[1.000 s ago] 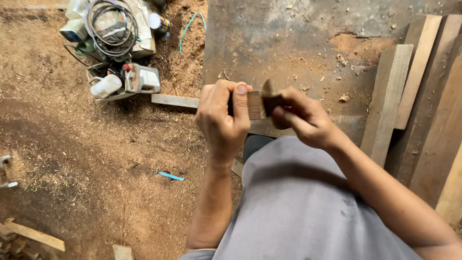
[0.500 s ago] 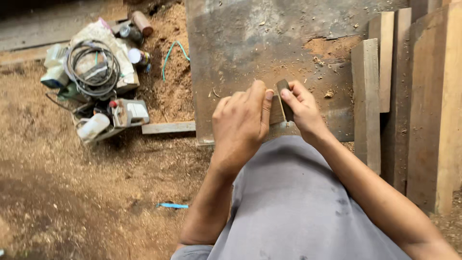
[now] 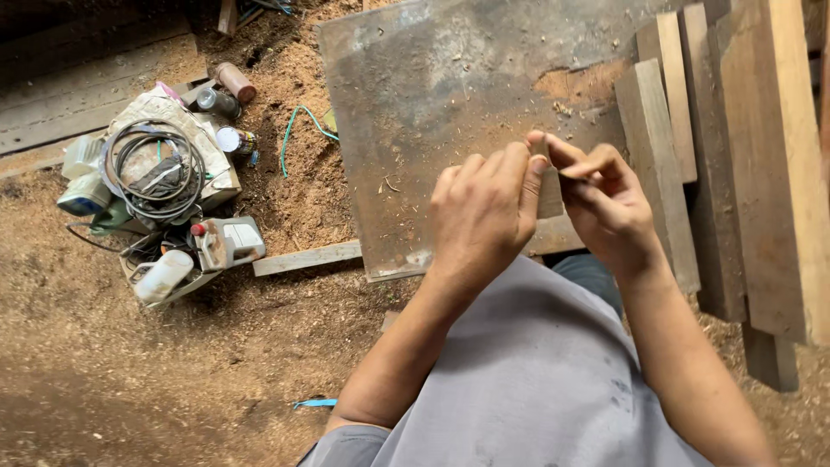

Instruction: The person sands a small rectangular wooden block by hand using a piece of sandpaper, focusing on the edges and corners. They then place the block on a larger wooden plank and continue sanding the plank's surface. The person repeatedly flips and repositions the small block to smooth different sides.

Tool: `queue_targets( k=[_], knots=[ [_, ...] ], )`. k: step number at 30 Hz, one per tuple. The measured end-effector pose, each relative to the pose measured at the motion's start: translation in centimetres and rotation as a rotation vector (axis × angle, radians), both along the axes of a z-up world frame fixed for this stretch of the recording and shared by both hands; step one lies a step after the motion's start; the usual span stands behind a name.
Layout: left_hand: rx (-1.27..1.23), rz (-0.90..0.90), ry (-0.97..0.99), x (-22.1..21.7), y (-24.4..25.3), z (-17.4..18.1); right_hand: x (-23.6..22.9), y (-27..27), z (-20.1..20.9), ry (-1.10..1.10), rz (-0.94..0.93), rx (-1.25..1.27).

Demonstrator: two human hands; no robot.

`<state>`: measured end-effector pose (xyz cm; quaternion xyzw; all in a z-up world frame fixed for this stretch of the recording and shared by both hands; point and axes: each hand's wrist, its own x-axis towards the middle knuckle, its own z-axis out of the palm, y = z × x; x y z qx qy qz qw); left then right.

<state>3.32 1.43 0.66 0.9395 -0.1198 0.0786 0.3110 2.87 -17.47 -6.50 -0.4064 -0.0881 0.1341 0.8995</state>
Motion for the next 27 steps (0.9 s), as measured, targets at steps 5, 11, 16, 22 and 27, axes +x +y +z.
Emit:
queue_targets(
  k=[5,11,16,22,27],
  knots=[
    [-0.076,0.019,-0.047,-0.1,-0.3,-0.5,-0.1,-2.2,-1.3,-0.033,0.116,-0.075],
    [-0.051,0.017,0.001,0.4,0.7,-0.9,2.3,-4.2,-3.9,-0.039,0.244,-0.378],
    [-0.006,0.043,0.011,1.3,2.5,-0.4,3.1,-1.8,-1.5,-0.114,0.214,-0.380],
    [-0.034,0.011,-0.038,1.3,3.3,-0.5,2.9,-0.1,0.5,-0.050,0.308,-0.546],
    [-0.036,0.016,-0.044,0.8,2.6,-0.4,2.5,-0.4,0.4,-0.207,0.261,-0.726]
  ],
)
